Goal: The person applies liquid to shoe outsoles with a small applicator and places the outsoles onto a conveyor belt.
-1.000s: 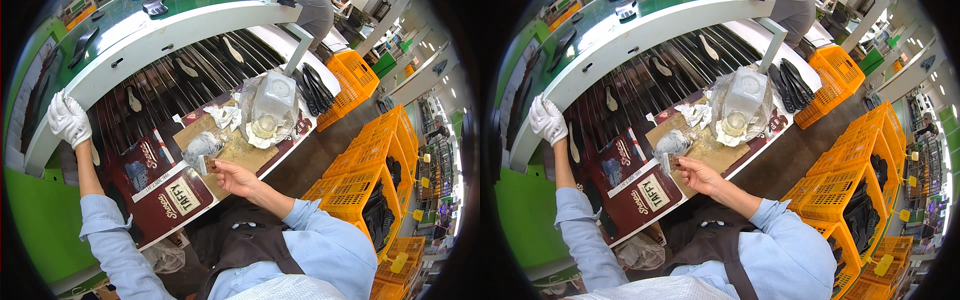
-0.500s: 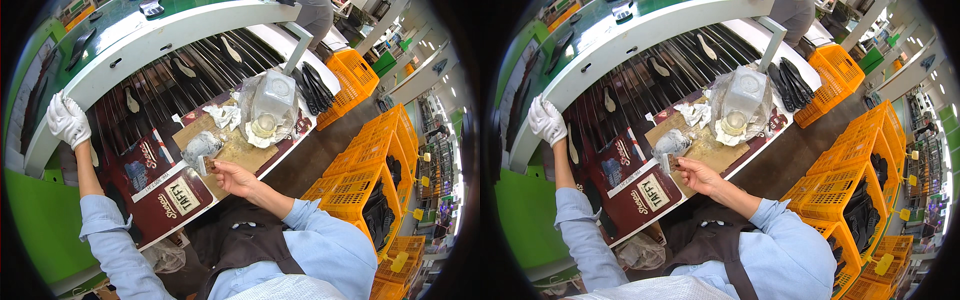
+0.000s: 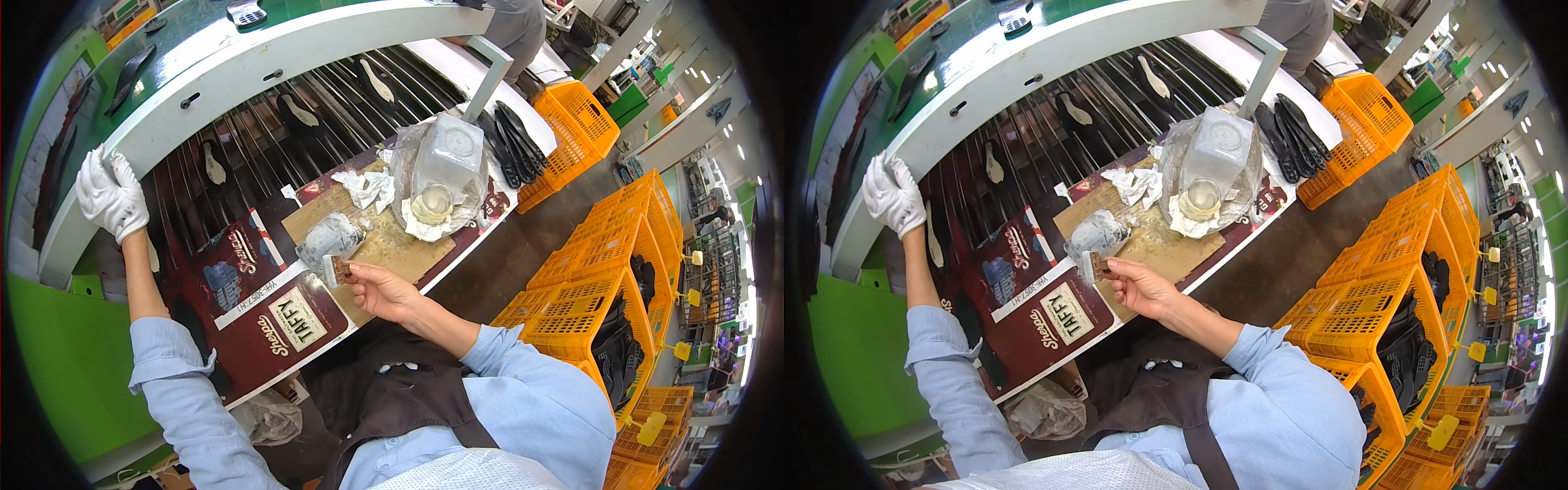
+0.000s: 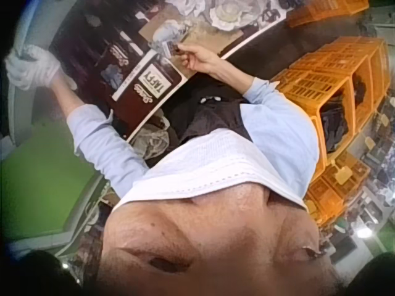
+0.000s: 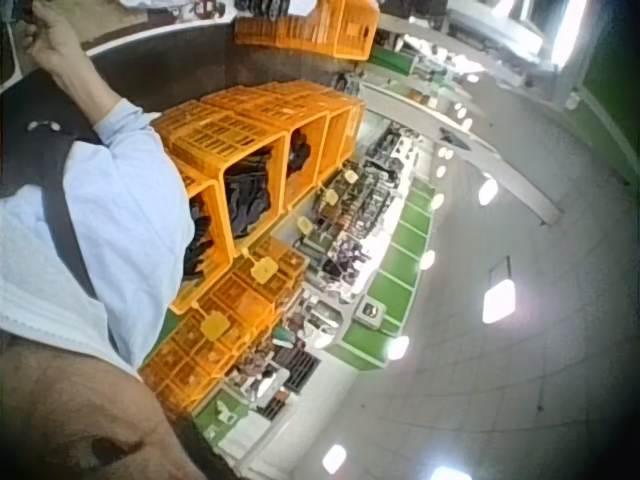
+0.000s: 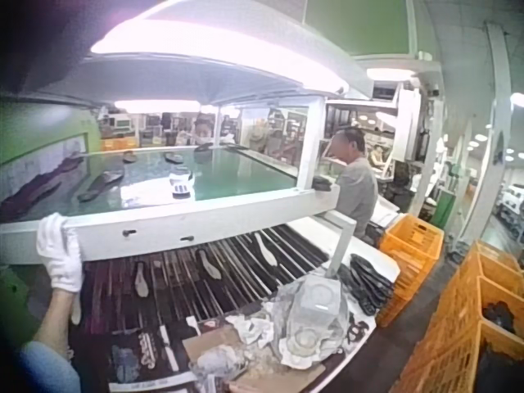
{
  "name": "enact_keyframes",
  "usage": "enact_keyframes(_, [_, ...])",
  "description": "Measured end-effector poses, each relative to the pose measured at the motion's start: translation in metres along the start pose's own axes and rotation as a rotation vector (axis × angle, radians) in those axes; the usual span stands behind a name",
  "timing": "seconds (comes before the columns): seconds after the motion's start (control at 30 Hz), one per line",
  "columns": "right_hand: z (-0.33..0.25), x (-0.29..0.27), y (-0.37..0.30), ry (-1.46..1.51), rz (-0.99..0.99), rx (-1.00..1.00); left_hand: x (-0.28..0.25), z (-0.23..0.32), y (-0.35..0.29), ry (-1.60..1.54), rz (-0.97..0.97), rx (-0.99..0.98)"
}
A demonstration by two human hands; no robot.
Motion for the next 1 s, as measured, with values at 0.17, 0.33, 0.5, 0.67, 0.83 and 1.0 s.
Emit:
enact_keyframes(0.17, [0.001,0.001,0.0,-0.003,-0.006,0.001,-0.003,0.004,0.001,0.008,-0.008,0.004])
enact_keyframes(0.33, [0.004,0.001,0.002,-0.021,-0.014,0.002,-0.005,0.0,0.002,0.017,-0.014,0.008])
enact_keyframes(0.5, [0.005,0.005,0.002,-0.027,-0.011,0.012,-0.002,-0.005,0.001,0.041,-0.101,0.035])
enact_keyframes(0.67, [0.006,0.007,0.002,-0.027,-0.009,0.018,-0.006,-0.001,0.004,0.014,-0.13,0.048])
enact_keyframes(0.83, [0.007,0.009,0.003,-0.04,-0.012,0.026,-0.007,-0.005,-0.001,-0.019,-0.068,0.068])
enact_keyframes(1.0, [0.007,0.01,0.004,-0.033,-0.025,0.021,-0.004,-0.002,0.002,0.041,-0.15,0.09])
Point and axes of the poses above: each hand's wrist, its own y-axis towards the middle knuckle, its own x-axis out of the palm, z = x × y, the point moved 6 cm from there along y, towards the middle knuckle, and after that the axes turned 6 degrees about -x, right-handed, at the moved point
